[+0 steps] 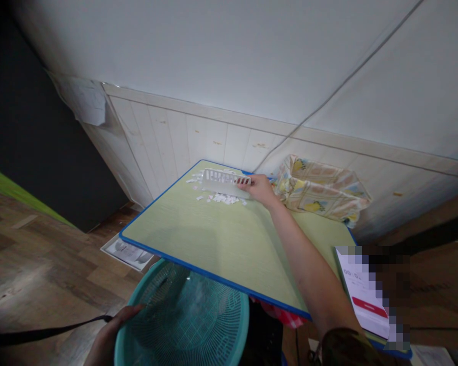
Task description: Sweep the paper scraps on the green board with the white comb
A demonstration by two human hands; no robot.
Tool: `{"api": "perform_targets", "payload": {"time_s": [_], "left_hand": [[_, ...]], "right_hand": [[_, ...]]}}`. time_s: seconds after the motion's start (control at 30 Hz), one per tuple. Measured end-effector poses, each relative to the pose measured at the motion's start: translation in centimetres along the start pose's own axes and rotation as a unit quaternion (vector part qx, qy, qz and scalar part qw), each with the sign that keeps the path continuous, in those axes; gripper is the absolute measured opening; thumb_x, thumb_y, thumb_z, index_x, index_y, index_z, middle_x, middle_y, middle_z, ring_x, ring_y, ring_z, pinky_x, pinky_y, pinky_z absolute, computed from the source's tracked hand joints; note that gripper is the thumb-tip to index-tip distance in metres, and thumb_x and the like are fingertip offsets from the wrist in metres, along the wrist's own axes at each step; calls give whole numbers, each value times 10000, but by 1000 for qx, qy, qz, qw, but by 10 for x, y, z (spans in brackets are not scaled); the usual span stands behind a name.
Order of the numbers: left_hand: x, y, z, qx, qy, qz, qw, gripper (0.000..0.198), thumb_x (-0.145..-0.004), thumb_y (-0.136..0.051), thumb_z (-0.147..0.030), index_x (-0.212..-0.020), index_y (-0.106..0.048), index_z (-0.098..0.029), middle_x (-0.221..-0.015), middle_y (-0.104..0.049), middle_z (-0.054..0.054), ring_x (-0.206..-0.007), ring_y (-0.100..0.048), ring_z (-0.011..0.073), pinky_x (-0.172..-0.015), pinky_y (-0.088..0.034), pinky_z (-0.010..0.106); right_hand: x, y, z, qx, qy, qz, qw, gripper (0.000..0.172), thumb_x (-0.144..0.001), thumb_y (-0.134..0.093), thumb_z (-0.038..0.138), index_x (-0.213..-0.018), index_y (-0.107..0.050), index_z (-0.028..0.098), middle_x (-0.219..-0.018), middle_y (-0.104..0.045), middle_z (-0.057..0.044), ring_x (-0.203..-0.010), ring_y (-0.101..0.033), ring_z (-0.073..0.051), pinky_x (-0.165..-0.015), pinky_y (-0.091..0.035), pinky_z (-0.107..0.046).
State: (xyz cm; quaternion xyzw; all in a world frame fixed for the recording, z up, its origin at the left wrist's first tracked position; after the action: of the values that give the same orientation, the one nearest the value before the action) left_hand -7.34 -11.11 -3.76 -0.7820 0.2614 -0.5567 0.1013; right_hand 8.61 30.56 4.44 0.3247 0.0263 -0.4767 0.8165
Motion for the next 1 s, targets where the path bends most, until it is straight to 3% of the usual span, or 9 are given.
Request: {"api": "perform_targets", "payload": {"time_s": [0.17,0.53,0.83,1.0], "left_hand": [[0,1,1,-43,-35,-25,998,792,-703,-810,-80,-1451,-569,19,-851,-858,158,-899,-802,436,-807,-664,485],[0,0,2,-30,-23,-34,999,894,-701,-827,-110,-1515,-482,23,-867,-860,152,-919,-795,443,-769,-680,494],[-1,-1,3,-36,-36,-34,998,833,-702,-805,-86,-1487,-540,-1,-910,-857,169,-934,-792,444,-828,-665,507],[-2,0,3,-55,-43,-36,997,827,-695,-807,-93,-1476,-549,-11,-889,-864,158,-915,-801,434,-814,-667,491]], "right_hand": [[4,-15,7,-38,-8,78,996,450,-604,-851,508,-867,-842,142,-748,-760,-34,-685,-645,-200,-640,-501,-295],[-4,12,-17,4,-28,-54,998,386,-667,-829,472,-845,-827,130,-677,-722,-33,-693,-641,-219,-628,-488,-299],[-3,5,-21,-10,-22,-18,1000,457,-656,-810,519,-908,-831,138,-776,-765,-47,-684,-645,-201,-652,-501,-307],[-2,5,-15,-8,-17,-2,1000,437,-626,-837,534,-820,-825,143,-687,-717,-26,-665,-633,-211,-618,-486,-301]]}}
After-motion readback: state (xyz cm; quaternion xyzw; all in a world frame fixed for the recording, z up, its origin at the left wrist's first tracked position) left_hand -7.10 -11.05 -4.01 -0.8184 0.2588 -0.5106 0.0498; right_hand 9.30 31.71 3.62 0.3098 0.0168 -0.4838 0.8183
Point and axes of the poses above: each hand's wrist, its own x-axis away from the middle knuckle, its own y-axis out of the back of the hand, z = x × y, the point moved 1 cm from there along -x, towards the middle knuckle
